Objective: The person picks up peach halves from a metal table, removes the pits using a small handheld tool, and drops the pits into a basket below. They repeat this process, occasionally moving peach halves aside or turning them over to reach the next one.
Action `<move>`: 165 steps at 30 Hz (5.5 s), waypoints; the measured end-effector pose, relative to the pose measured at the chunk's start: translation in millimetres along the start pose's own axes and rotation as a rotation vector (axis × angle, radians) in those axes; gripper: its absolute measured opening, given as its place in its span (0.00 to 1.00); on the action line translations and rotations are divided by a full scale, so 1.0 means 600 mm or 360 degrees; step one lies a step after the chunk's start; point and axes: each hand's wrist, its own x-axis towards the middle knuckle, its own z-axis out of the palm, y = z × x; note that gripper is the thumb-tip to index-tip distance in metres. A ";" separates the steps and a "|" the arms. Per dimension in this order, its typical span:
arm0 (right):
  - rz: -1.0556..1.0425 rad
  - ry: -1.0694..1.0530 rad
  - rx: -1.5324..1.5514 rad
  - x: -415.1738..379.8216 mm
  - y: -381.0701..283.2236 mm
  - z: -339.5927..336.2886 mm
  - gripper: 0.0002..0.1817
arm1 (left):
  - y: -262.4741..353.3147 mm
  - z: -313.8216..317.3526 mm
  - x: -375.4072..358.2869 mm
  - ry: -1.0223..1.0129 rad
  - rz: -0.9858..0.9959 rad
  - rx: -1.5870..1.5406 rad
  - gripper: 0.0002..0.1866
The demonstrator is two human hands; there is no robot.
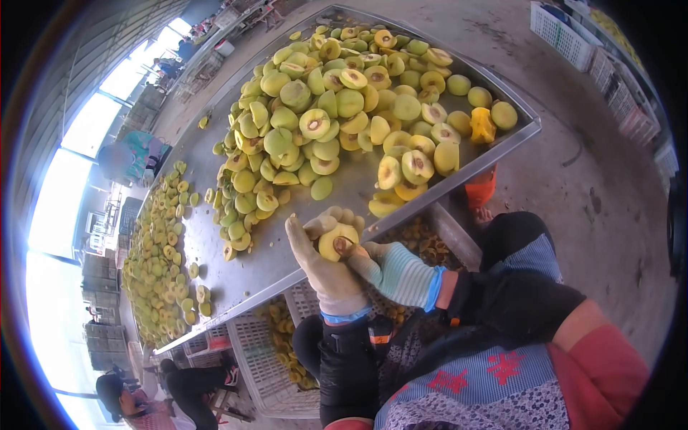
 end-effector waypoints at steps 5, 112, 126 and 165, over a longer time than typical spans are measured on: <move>0.0221 -0.0156 0.0126 0.001 0.011 0.002 0.29 | -0.011 -0.020 0.009 -0.0161 0.0078 0.0119 0.28; 0.1002 -0.0936 0.0183 -0.045 -0.056 -0.130 0.32 | 0.172 -0.172 -0.008 0.0630 0.0663 0.2537 0.19; 0.0110 0.0356 0.0392 -0.008 0.009 -0.142 0.23 | -0.111 0.003 0.131 -0.0929 0.0200 0.2173 0.23; 0.0993 -0.0521 0.0321 -0.030 -0.047 -0.096 0.34 | -0.029 0.001 0.005 -0.0580 -0.0174 0.0701 0.26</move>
